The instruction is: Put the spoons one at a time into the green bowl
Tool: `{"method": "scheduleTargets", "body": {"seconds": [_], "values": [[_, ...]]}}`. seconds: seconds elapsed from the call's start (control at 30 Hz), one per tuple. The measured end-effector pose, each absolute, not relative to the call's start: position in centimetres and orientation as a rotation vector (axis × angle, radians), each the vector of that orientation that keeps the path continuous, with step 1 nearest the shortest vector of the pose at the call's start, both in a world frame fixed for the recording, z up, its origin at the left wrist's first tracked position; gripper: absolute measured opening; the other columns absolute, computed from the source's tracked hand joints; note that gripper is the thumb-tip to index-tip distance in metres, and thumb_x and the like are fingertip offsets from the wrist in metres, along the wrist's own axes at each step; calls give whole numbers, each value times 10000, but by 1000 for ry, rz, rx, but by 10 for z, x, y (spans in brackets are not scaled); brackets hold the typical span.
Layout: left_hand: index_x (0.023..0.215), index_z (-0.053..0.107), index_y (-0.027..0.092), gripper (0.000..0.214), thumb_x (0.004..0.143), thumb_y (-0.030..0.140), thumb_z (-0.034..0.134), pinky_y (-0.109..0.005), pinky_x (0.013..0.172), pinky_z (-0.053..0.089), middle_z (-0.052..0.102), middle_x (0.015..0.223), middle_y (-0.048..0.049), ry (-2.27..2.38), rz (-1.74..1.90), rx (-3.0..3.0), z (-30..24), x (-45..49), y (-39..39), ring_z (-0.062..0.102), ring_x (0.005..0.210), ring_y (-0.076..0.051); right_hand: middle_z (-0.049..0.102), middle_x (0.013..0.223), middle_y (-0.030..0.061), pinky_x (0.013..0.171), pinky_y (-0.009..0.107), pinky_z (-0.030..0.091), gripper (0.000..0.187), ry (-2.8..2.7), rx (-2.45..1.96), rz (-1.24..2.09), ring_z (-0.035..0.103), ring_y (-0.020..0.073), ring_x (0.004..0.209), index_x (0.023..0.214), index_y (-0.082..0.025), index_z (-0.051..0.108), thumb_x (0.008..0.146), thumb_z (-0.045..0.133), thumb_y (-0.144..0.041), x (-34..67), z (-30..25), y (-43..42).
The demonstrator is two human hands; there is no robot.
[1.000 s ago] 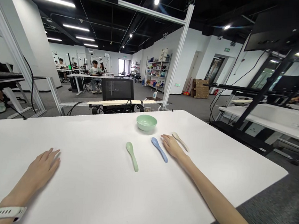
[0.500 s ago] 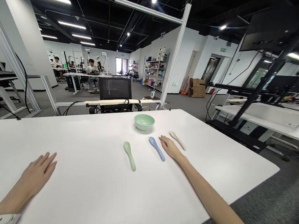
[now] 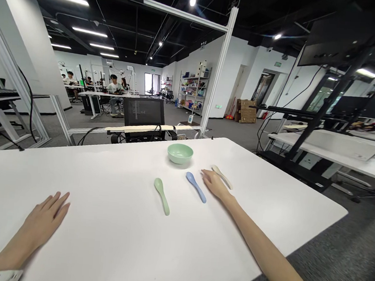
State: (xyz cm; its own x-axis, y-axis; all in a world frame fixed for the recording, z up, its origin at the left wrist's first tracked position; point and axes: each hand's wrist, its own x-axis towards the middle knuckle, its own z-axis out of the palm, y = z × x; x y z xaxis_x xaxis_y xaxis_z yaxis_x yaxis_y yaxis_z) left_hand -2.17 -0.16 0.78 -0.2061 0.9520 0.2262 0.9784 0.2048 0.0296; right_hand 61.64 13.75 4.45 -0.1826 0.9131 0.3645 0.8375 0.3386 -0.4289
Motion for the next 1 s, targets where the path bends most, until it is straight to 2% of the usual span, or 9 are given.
{"method": "scheduleTargets", "body": {"seconds": [0.13,0.27,0.43,0.6,0.7,0.9,1.0], "values": [[1565,477,39,801,965,473,172,-480,1253,353,471,1662,-207,-2360,-172,-1871,11,-19,-3,411,1565,-373,706,1313,189,1116,462,473,414,-1867,-1682,-22,637,315,1251,1349,-135,706,992,510,-205,645,55,141],[1562,492,69,767,973,461,194,-489,1239,373,487,1654,-189,-2353,-231,-1858,10,-18,-4,426,1559,-359,733,1194,226,1018,490,508,392,-1746,-1910,-137,671,374,1144,1287,-119,744,955,607,-276,669,55,142],[1554,497,55,782,968,473,192,-491,1239,370,490,1650,-193,-2362,-247,-1861,11,-17,-4,424,1558,-368,799,1059,189,921,403,538,380,-1774,-2070,-43,740,327,1011,1254,-144,776,909,636,-221,678,49,142],[1553,494,47,796,970,469,156,-501,1250,351,482,1655,-205,-2391,-234,-1850,17,-10,-5,418,1560,-374,806,1097,209,889,380,538,339,-1689,-1925,14,756,321,976,1159,-117,812,944,581,-240,672,61,141],[1541,512,41,794,969,463,157,-518,1250,356,491,1646,-217,-2381,-255,-1853,19,-7,-5,427,1554,-384,802,1115,198,907,385,536,362,-1659,-1766,3,745,313,986,1163,-110,811,953,560,-264,654,80,147],[1540,522,53,813,966,481,137,-507,1247,368,508,1639,-201,-2368,-279,-1844,17,-7,-6,432,1551,-377,812,1084,168,897,358,541,272,-1797,-1569,92,736,282,962,1093,-120,823,956,628,-253,585,121,181],[1526,544,61,784,948,466,202,-520,1232,390,528,1622,-205,-2340,-322,-1848,15,-8,-5,459,1534,-376,816,1076,167,895,329,539,225,-1894,-1545,121,742,266,963,1056,-113,827,955,655,-217,551,133,199]]}}
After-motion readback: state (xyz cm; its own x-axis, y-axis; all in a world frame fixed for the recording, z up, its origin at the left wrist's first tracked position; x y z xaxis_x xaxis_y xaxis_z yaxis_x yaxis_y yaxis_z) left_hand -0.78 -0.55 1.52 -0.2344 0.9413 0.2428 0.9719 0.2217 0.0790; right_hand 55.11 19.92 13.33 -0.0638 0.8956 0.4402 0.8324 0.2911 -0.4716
